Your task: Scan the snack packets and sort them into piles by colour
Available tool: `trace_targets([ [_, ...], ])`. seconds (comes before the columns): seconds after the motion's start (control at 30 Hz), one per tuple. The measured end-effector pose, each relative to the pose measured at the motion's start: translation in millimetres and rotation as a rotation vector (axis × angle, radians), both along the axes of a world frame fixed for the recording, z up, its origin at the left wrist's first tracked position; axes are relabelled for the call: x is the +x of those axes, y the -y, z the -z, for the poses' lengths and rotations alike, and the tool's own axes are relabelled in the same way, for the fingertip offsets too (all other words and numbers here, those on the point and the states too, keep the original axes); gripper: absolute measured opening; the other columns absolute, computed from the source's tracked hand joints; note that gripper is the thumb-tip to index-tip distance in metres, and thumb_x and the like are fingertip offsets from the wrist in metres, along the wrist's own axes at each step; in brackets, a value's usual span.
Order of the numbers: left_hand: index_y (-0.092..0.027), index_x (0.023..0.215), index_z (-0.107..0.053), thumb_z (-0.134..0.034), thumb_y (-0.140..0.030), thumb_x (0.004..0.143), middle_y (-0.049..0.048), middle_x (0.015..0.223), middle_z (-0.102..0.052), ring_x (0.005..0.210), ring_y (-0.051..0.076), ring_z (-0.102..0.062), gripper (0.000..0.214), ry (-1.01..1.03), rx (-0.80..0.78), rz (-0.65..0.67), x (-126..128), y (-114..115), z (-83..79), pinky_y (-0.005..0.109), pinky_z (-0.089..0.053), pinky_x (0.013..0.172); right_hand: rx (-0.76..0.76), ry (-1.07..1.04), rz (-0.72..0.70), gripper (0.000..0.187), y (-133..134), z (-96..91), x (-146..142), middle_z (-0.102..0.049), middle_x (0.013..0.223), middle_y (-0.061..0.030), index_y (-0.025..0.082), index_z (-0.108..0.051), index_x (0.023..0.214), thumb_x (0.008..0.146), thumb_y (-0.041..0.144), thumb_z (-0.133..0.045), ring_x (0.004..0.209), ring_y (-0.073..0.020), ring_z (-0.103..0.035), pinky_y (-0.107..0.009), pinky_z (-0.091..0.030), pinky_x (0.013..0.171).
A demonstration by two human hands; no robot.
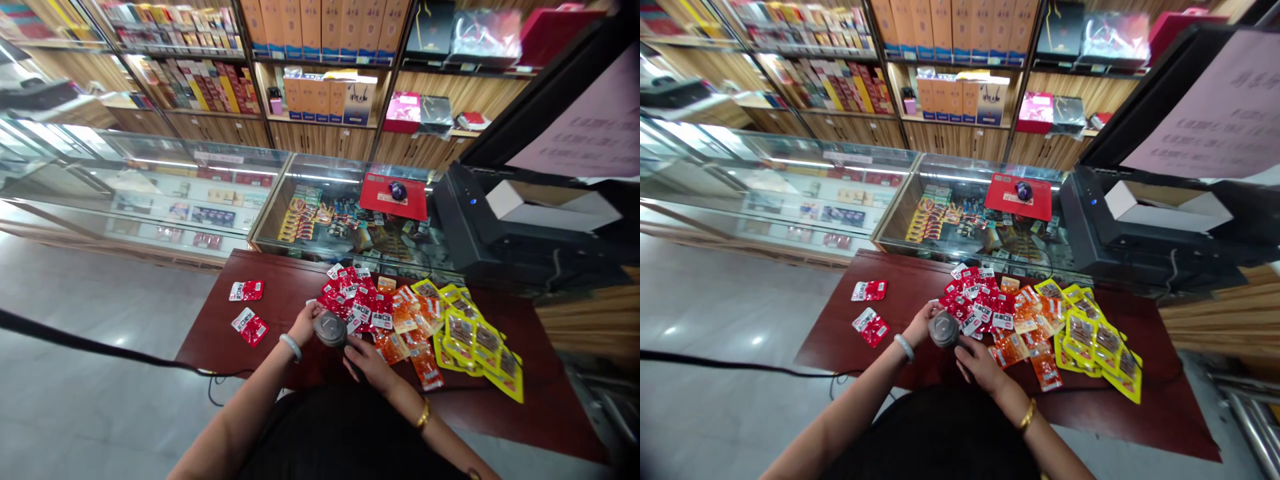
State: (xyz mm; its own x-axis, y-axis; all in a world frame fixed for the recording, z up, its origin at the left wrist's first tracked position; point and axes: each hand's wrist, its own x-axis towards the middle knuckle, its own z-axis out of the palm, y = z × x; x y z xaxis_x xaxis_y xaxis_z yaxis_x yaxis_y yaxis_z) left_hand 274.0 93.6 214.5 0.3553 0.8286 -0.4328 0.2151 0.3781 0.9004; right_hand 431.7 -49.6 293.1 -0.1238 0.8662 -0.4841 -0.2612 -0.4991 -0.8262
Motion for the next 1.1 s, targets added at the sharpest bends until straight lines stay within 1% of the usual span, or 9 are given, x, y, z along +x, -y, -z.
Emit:
trace_targets([
  [0.1, -0.018, 0.095, -0.059, -0.064, -0.050, 0.077, 0.0081, 0.096, -0.068, 0.091, 0.021, -0.063, 0.038, -0.279, 0.148, -0.018, -22.2, -4.6, -0.3, 0.035, -0.048, 0.087, 0.005, 0.010, -0.018, 0.064, -1.5, 0.3, -2.0, -0.043, 0.048, 0.0104, 0.017, -0.058, 0.111, 0.075, 0.070, -0.062, 0.037, -0.0077, -0.036, -0.021, -0.026, 0.038],
  [0.17, -0.019, 0.106, -0.058, -0.061, -0.049, 0.079, 0.0125, 0.113, -0.064, 0.110, 0.027, -0.058, 0.041, -0.672, 0.220, -0.181, -51.5, -6.2, -0.4, 0.040, -0.043, 0.098, 0.000, 0.006, -0.023, 0.064, -0.7, 4.3, -3.2, -0.043, 0.048, 0.0104, 0.016, -0.058, 0.112, 0.076, 0.069, -0.062, 0.037, -0.0076, -0.036, -0.021, -0.026, 0.038],
  [0.27, -0.019, 0.132, -0.044, -0.061, -0.059, 0.076, 0.0193, 0.139, -0.048, 0.133, 0.036, -0.041, 0.071, -1.103, 0.141, -0.480, -97.0, -3.9, 0.4, 0.048, -0.035, 0.106, -0.015, -0.001, -0.028, 0.064, 2.2, 12.8, -5.2, -0.044, 0.049, 0.0101, 0.016, -0.057, 0.113, 0.077, 0.068, -0.062, 0.038, -0.0075, -0.036, -0.020, -0.027, 0.038],
  [0.37, -0.017, 0.141, -0.032, -0.060, -0.069, 0.071, 0.0230, 0.145, -0.039, 0.135, 0.039, -0.036, 0.091, -1.193, -0.019, -0.602, -127.1, -1.2, 2.6, 0.049, -0.035, 0.106, -0.041, 0.005, -0.028, 0.064, 4.3, 18.8, -7.6, -0.045, 0.051, 0.0092, 0.017, -0.057, 0.115, 0.077, 0.068, -0.063, 0.040, -0.0081, -0.037, -0.020, -0.029, 0.039],
  [0.5, -0.016, 0.122, -0.052, -0.062, -0.070, 0.066, 0.0241, 0.135, -0.048, 0.128, 0.042, -0.043, 0.079, -1.237, -0.076, -0.508, -144.1, -5.4, 8.1, 0.050, -0.039, 0.100, -0.033, 0.010, -0.060, 0.063, 4.7, 19.9, -9.7, -0.046, 0.052, 0.0085, 0.017, -0.057, 0.117, 0.078, 0.067, -0.063, 0.040, -0.0083, -0.038, -0.020, -0.031, 0.040],
  [0.57, -0.018, 0.109, -0.059, -0.067, -0.065, 0.065, 0.0216, 0.127, -0.056, 0.122, 0.040, -0.050, 0.064, -1.195, -0.020, -0.434, -147.1, -9.3, 13.5, 0.047, -0.041, 0.096, -0.032, 0.017, -0.064, 0.063, 4.7, 18.7, -9.6, -0.047, 0.052, 0.0082, 0.017, -0.057, 0.117, 0.078, 0.066, -0.063, 0.041, -0.0084, -0.038, -0.020, -0.031, 0.040],
  [0.67, -0.020, 0.094, -0.061, -0.068, -0.051, 0.071, 0.0142, 0.102, -0.068, 0.098, 0.029, -0.065, 0.039, -0.913, 0.001, -0.376, -143.4, -12.5, 26.4, 0.037, -0.048, 0.083, -0.037, 0.020, -0.050, 0.063, 4.7, 15.8, -8.4, -0.046, 0.053, 0.0084, 0.017, -0.058, 0.116, 0.078, 0.067, -0.063, 0.041, -0.0085, -0.039, -0.020, -0.032, 0.040],
  [0.83, -0.019, 0.081, -0.055, -0.067, -0.046, 0.074, 0.0016, 0.068, -0.065, 0.063, 0.015, -0.063, 0.031, -0.483, -0.072, -0.468, -109.3, -7.1, 41.8, 0.024, -0.048, 0.060, -0.027, 0.016, -0.078, 0.063, 5.6, 11.4, -4.3, -0.046, 0.053, 0.0086, 0.016, -0.058, 0.116, 0.079, 0.066, -0.062, 0.040, -0.0076, -0.037, -0.020, -0.030, 0.039],
  [1.1, -0.020, 0.081, -0.052, -0.068, -0.045, 0.071, -0.0037, 0.062, -0.058, 0.054, 0.011, -0.055, 0.031, -0.268, 0.076, -0.486, -63.5, -14.2, 19.9, 0.022, -0.044, 0.053, 0.014, 0.053, -0.111, 0.060, 8.1, 12.7, 1.8, -0.047, 0.053, 0.0082, 0.014, -0.059, 0.116, 0.082, 0.064, -0.060, 0.040, -0.0078, -0.040, -0.019, -0.030, 0.039],
])
